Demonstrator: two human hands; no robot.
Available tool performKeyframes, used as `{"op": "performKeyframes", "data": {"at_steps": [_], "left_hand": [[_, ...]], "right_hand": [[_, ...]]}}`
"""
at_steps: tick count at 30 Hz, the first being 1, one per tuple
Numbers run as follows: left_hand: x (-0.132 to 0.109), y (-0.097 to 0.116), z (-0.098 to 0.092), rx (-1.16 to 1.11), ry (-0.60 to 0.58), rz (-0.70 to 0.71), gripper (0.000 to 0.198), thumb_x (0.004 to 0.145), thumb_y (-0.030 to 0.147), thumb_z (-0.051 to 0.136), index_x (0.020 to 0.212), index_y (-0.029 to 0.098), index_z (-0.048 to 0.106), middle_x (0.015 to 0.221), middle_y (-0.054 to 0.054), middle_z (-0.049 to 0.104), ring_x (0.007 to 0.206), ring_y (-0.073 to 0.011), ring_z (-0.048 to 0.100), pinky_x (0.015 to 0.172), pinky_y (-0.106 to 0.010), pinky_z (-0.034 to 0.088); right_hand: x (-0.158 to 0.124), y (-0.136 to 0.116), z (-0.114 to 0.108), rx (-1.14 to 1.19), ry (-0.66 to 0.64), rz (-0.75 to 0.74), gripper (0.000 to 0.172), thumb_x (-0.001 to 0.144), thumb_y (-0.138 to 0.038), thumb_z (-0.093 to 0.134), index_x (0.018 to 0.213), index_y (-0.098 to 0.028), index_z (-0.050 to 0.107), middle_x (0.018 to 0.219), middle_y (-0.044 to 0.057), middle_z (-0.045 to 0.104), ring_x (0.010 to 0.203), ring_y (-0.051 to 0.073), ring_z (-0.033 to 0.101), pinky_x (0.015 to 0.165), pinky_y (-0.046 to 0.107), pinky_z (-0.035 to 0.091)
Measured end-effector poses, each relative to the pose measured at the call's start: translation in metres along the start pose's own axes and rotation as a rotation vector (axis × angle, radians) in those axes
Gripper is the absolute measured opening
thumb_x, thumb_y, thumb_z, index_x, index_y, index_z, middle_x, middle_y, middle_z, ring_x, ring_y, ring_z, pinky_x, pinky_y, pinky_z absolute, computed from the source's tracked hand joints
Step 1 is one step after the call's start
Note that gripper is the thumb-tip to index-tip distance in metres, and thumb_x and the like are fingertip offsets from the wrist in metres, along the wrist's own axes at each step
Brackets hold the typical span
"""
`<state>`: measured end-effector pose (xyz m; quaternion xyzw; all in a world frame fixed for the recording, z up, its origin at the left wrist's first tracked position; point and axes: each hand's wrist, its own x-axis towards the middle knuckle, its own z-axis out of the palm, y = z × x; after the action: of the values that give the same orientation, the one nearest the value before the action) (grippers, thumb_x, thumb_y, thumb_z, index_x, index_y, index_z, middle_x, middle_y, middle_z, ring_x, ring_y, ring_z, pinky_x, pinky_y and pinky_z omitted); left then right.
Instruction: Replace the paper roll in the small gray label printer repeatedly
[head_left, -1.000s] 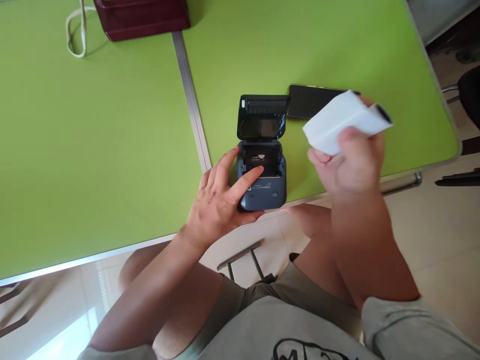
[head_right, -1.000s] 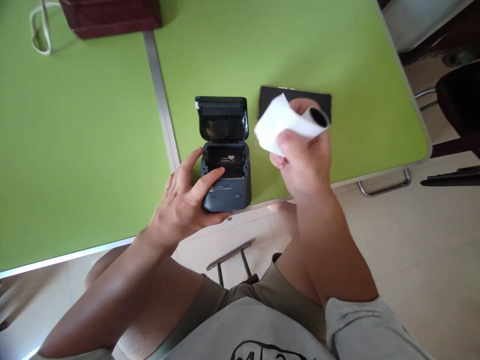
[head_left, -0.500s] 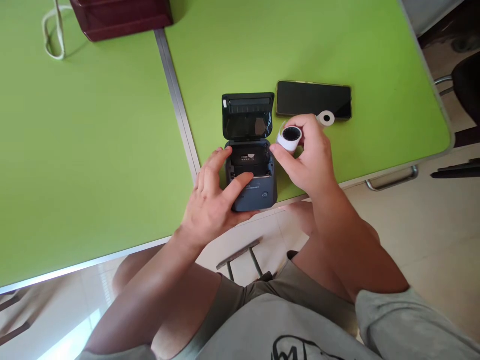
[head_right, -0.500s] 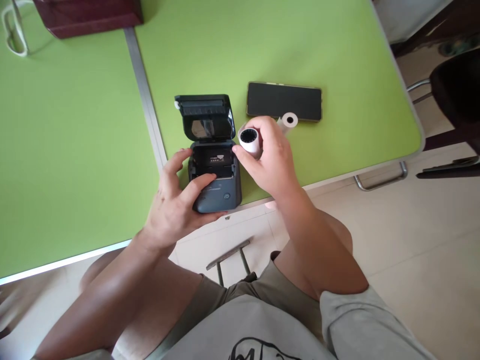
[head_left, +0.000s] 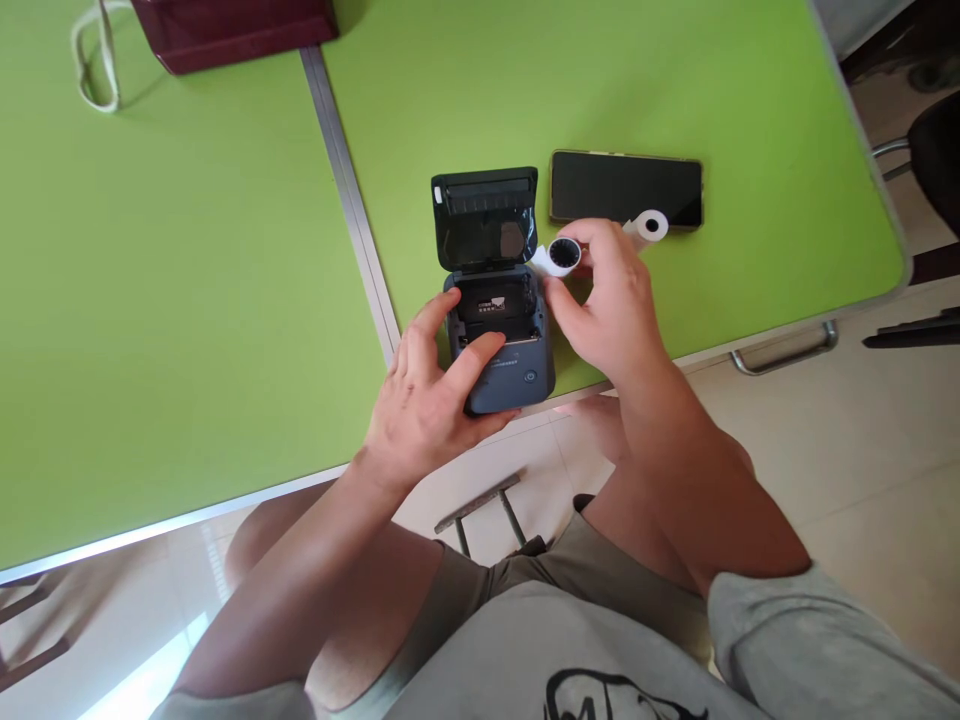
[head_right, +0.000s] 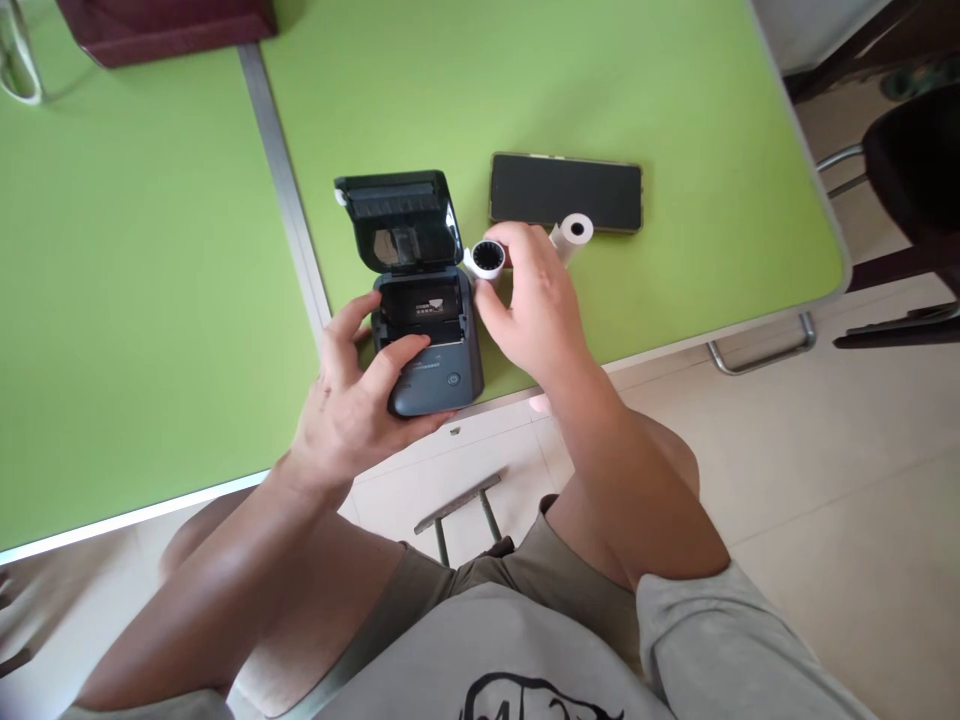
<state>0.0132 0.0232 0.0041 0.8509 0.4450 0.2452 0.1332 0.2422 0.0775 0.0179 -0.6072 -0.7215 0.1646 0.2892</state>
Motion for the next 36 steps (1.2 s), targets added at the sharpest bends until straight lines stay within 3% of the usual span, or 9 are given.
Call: {"op": "performKeyframes", "data": {"at_steps": [4,7,9,13,17,21,24,29,36], "left_hand": [[0.001,0.001,-0.001,0.011,-0.011,0.003,0.071,0.084,0.048,0.084,0.143,0.031,0.048,0.162,-0.02,0.03,0.152,-0.0415,0.042,0.113,-0.059,0.054],[0.001,0.002,-0.002,0.01,-0.019,0.004,0.069,0.085,0.048,0.082,0.142,0.029,0.049,0.161,-0.022,0.031,0.151,-0.0418,0.043,0.113,-0.058,0.054],[0.002,0.002,-0.003,0.006,-0.019,0.002,0.068,0.085,0.048,0.083,0.141,0.029,0.05,0.161,-0.022,0.032,0.151,-0.0414,0.043,0.112,-0.058,0.054],[0.002,0.0,-0.003,0.006,-0.011,0.005,0.073,0.08,0.045,0.088,0.141,0.028,0.052,0.161,-0.022,0.032,0.149,-0.0425,0.044,0.112,-0.058,0.054],[0.002,0.0,-0.003,0.02,-0.024,-0.003,0.074,0.08,0.046,0.088,0.141,0.029,0.051,0.161,-0.022,0.032,0.149,-0.0424,0.044,0.112,-0.059,0.054],[0.002,0.001,-0.003,0.016,-0.03,-0.008,0.07,0.083,0.048,0.085,0.141,0.031,0.05,0.161,-0.021,0.031,0.15,-0.04,0.042,0.112,-0.059,0.055],[0.002,0.001,-0.004,0.008,-0.034,0.001,0.068,0.085,0.048,0.083,0.141,0.03,0.05,0.16,-0.022,0.031,0.152,-0.0401,0.041,0.113,-0.059,0.054],[0.003,0.001,-0.004,-0.004,-0.041,-0.001,0.07,0.083,0.047,0.084,0.141,0.031,0.049,0.162,-0.02,0.031,0.152,-0.042,0.041,0.113,-0.06,0.052],[0.003,0.001,-0.004,0.0,-0.019,0.012,0.069,0.083,0.046,0.085,0.14,0.029,0.051,0.16,-0.023,0.033,0.151,-0.0427,0.042,0.113,-0.059,0.052]], "right_hand": [[-0.002,-0.004,-0.018,-0.047,0.066,-0.032,0.041,0.092,-0.019,0.059,0.131,-0.031,0.055,0.132,0.011,0.065,0.129,0.032,0.062,0.109,0.056,0.054],[-0.002,0.007,-0.034,-0.08,0.338,-0.062,0.033,0.089,-0.014,0.058,0.119,-0.027,0.059,0.121,0.013,0.065,0.124,0.031,0.063,0.109,0.051,0.053],[-0.001,0.019,-0.037,-0.067,0.458,-0.048,0.037,0.085,-0.008,0.057,0.118,-0.024,0.058,0.12,0.014,0.063,0.121,0.03,0.064,0.11,0.049,0.052],[0.002,0.044,-0.023,-0.098,0.345,0.057,0.049,0.085,-0.012,0.062,0.131,-0.028,0.051,0.132,0.015,0.057,0.124,0.028,0.061,0.104,0.047,0.055],[0.005,0.057,-0.007,-0.122,0.279,0.093,0.045,0.094,-0.025,0.059,0.137,-0.03,0.048,0.131,0.014,0.058,0.117,0.028,0.064,0.091,0.046,0.058],[0.004,0.055,-0.006,0.012,0.193,0.082,0.054,0.097,-0.025,0.05,0.149,-0.034,0.038,0.127,0.011,0.064,0.116,0.027,0.067,0.094,0.048,0.058],[0.002,0.049,-0.01,-0.001,0.13,0.072,0.051,0.094,-0.022,0.051,0.143,-0.033,0.046,0.132,0.011,0.064,0.122,0.03,0.065,0.102,0.052,0.056],[0.003,0.044,-0.013,-0.165,0.152,0.054,0.039,0.094,-0.026,0.057,0.133,-0.031,0.059,0.13,0.014,0.059,0.121,0.032,0.063,0.103,0.054,0.055],[0.003,0.049,-0.011,-0.098,0.18,0.087,0.044,0.096,-0.028,0.058,0.139,-0.033,0.055,0.128,0.013,0.061,0.12,0.031,0.064,0.101,0.05,0.055]]}}
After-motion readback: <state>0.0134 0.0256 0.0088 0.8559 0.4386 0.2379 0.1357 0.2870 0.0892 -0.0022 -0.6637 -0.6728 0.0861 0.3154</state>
